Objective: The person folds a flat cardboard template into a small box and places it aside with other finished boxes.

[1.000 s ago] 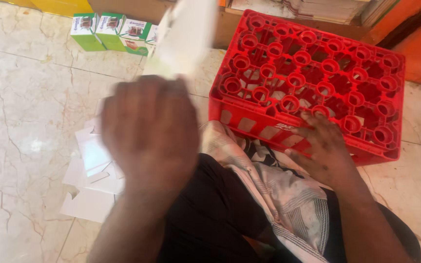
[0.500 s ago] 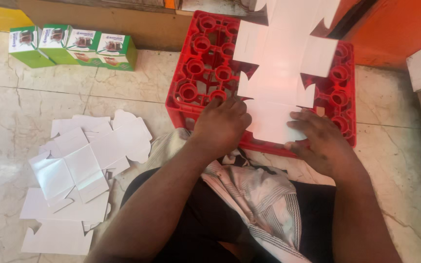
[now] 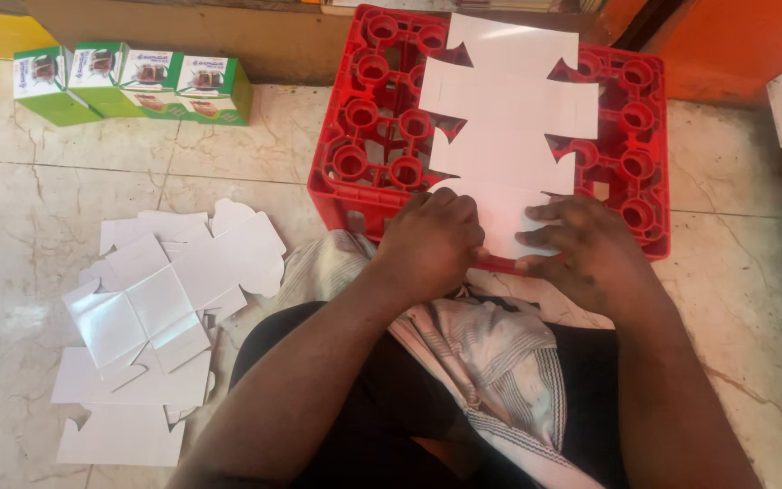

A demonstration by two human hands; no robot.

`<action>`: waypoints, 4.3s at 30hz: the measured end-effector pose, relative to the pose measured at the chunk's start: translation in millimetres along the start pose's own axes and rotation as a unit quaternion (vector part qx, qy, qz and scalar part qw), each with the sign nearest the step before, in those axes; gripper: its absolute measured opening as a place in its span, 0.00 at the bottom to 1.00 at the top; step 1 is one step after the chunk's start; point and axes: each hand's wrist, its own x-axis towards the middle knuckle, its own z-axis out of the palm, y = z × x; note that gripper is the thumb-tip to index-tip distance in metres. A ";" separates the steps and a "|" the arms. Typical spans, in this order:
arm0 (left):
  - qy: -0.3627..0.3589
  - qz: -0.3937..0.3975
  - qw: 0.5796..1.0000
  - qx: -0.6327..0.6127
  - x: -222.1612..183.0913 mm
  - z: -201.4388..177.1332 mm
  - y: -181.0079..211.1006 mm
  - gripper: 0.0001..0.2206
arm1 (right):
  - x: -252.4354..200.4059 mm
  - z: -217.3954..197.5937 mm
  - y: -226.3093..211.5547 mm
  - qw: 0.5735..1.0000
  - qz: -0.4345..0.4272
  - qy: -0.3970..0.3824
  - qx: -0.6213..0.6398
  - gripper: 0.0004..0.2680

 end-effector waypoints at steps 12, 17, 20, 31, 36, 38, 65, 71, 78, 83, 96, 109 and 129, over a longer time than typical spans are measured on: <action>0.114 -0.034 0.991 0.062 17.0 27.7 -18.7 0.05 | 17.8 40.7 1.8 0.977 -0.007 0.208 -0.056 0.08; 0.087 -0.018 0.990 0.113 24.1 35.2 -28.6 0.04 | 26.5 39.4 -10.9 0.977 0.000 0.199 -0.073 0.04; 0.091 -0.014 0.987 0.134 26.8 35.8 -28.2 0.04 | 30.4 32.7 -20.1 0.977 0.004 0.193 -0.089 0.03; 0.105 0.025 0.985 0.137 26.7 27.7 -20.2 0.11 | 26.8 35.5 -19.7 0.972 0.001 0.187 -0.144 0.12; 0.106 0.009 0.982 0.157 24.0 26.5 -21.3 0.09 | 22.6 41.0 -28.1 0.978 0.026 0.123 -0.167 0.14; 0.104 0.015 0.985 0.138 24.2 27.3 -23.1 0.09 | 20.3 42.7 -30.2 0.979 0.033 0.079 -0.185 0.17; 0.145 0.086 0.976 0.139 17.0 22.8 -25.7 0.20 | 10.5 55.2 -5.7 0.957 -0.004 0.280 -0.080 0.07; 0.141 0.095 0.970 0.171 12.4 16.3 -30.2 0.10 | 5.9 56.0 2.2 0.963 0.049 0.261 -0.039 0.13; 0.107 0.114 0.974 0.162 10.3 20.2 -20.2 0.11 | 5.4 45.0 4.1 0.974 0.004 0.223 -0.045 0.16; 0.168 0.079 0.978 0.100 14.3 15.0 -29.0 0.16 | 6.4 42.3 -0.6 0.984 0.008 0.168 -0.058 0.13; 0.152 -0.079 0.962 0.213 -0.1 2.7 -91.5 0.20 | -6.1 53.8 28.0 0.976 0.057 0.204 -0.052 0.07; 0.116 -0.206 0.945 0.226 -4.9 -13.0 -81.8 0.15 | -5.3 34.5 24.9 0.985 0.105 0.130 0.048 0.15; 0.000 0.047 0.996 0.076 10.4 12.3 -8.7 0.13 | 5.4 43.4 21.9 0.988 0.028 0.149 0.009 0.05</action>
